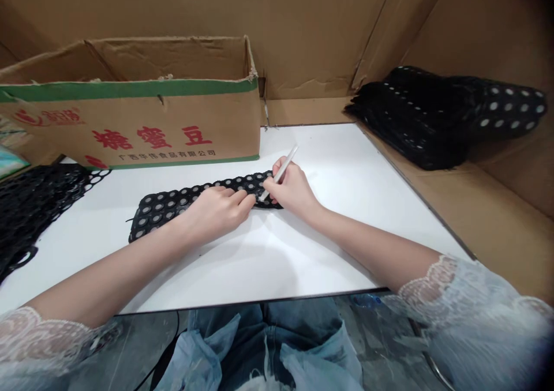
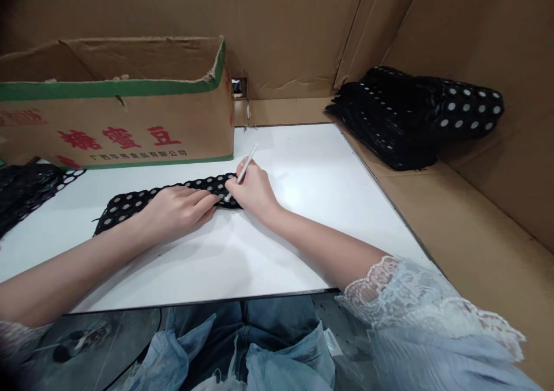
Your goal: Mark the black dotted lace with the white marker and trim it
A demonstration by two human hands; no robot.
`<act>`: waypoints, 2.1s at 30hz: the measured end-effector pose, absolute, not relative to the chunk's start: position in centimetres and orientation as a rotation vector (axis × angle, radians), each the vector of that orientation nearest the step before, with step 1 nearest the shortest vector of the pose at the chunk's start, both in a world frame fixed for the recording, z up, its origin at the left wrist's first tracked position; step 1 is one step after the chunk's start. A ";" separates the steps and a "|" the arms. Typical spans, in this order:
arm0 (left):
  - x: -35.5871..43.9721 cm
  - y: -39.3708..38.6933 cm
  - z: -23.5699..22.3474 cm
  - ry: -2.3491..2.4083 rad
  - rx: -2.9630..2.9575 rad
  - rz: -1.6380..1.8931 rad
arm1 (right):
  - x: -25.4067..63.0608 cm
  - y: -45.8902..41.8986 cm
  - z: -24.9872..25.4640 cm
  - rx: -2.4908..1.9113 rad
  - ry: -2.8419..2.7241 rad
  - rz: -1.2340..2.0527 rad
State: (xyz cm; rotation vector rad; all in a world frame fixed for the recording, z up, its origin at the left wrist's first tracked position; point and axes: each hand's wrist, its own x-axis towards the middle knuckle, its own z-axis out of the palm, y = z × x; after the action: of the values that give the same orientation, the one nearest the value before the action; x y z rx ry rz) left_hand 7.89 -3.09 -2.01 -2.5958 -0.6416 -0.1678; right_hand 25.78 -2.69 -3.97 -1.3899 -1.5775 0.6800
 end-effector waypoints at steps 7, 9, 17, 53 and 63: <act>8.3 -3.1 -2.5 -0.616 -2.510 -0.181 | 25.8 -2.6 -3.9 -1.414 -1.509 0.771; 8.3 -3.1 -2.6 -0.629 -2.505 -0.186 | 25.9 -2.6 -3.9 -1.414 -1.483 0.831; 8.7 -3.2 -2.7 -0.685 -2.470 -0.288 | 25.7 -2.8 -3.7 -1.424 -1.632 0.611; 9.5 0.6 -3.8 -1.720 -2.892 -0.916 | 26.8 -1.1 -3.5 -1.154 -1.954 0.583; 9.4 1.5 -3.9 -1.925 -3.048 -1.097 | 26.8 0.3 -4.7 -1.078 -2.007 0.507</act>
State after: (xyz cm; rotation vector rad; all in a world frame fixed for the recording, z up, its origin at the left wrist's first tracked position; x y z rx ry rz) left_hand 9.36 1.52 -3.94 -3.0481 -1.9255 -1.0967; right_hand 26.80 0.27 -4.69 -1.0778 -2.0074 0.5068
